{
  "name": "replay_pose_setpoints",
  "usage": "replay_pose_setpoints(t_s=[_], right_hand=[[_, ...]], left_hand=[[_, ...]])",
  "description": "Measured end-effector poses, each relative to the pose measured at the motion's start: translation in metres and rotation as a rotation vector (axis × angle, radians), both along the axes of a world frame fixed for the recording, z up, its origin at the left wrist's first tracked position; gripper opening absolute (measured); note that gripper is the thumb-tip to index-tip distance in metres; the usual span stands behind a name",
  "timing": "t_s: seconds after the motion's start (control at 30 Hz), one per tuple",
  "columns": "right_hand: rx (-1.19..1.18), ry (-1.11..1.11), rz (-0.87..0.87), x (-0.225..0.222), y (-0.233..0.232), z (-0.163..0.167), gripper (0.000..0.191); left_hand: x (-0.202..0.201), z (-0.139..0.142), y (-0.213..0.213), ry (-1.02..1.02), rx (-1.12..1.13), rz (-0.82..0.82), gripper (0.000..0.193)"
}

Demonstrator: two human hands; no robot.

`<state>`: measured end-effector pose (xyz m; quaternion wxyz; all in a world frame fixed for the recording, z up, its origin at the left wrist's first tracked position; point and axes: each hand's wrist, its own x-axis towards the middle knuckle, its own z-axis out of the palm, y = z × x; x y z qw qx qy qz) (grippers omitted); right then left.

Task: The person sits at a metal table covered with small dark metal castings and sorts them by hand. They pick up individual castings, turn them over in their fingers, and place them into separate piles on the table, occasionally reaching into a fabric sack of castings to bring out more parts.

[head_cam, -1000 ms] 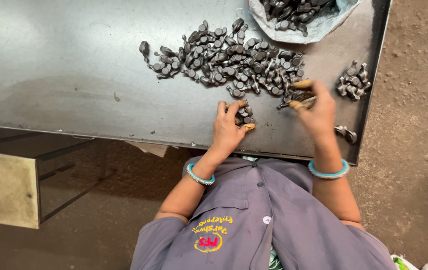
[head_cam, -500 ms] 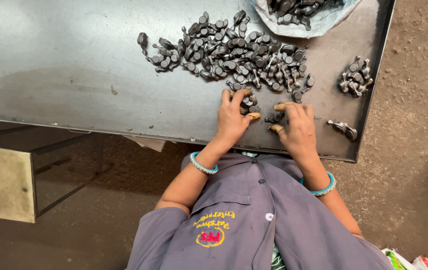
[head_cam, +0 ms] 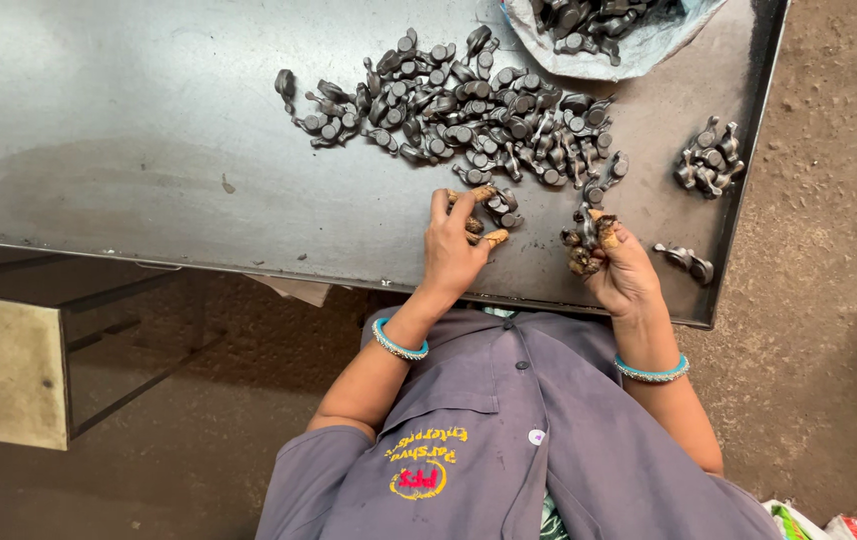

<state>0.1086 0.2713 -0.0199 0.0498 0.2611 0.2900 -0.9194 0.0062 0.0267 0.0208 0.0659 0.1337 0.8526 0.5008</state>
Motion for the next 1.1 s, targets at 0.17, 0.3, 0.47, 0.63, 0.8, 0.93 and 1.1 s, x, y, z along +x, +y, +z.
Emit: replay_pose_setpoints(t_s=[0.17,0.3,0.47,0.63,0.8,0.93,1.1], right_hand=[[-0.087,0.024,0.004,-0.001,-0.002,0.003,0.036],[0.180,-0.022,0.205,-0.009,-0.001,0.025,0.034],[0.609,0.175,0.551,-0.032,0.008,0.067,0.018],[0.854,0.168,-0.071,-0.054,0.007,0.087,0.028],[2.069,0.028,0.087,-0.046,-0.013,0.081,0.049],[2.080,0.027,0.115,-0.037,-0.026,0.068,0.038],[1.651,-0.064,0.201,-0.028,-0.017,0.048,0.033]], left_hand=[[0.001,0.000,-0.002,0.040,-0.014,0.003,0.057],[0.001,-0.002,-0.003,0.028,-0.020,0.003,0.057],[0.002,-0.001,-0.001,0.018,-0.027,-0.012,0.058],[0.002,0.004,0.001,0.057,0.020,-0.011,0.063],[0.005,0.001,0.010,0.055,0.070,0.009,0.060],[0.008,-0.007,0.014,-0.002,0.046,0.013,0.057],[0.014,-0.012,0.018,0.039,0.065,-0.013,0.055]])
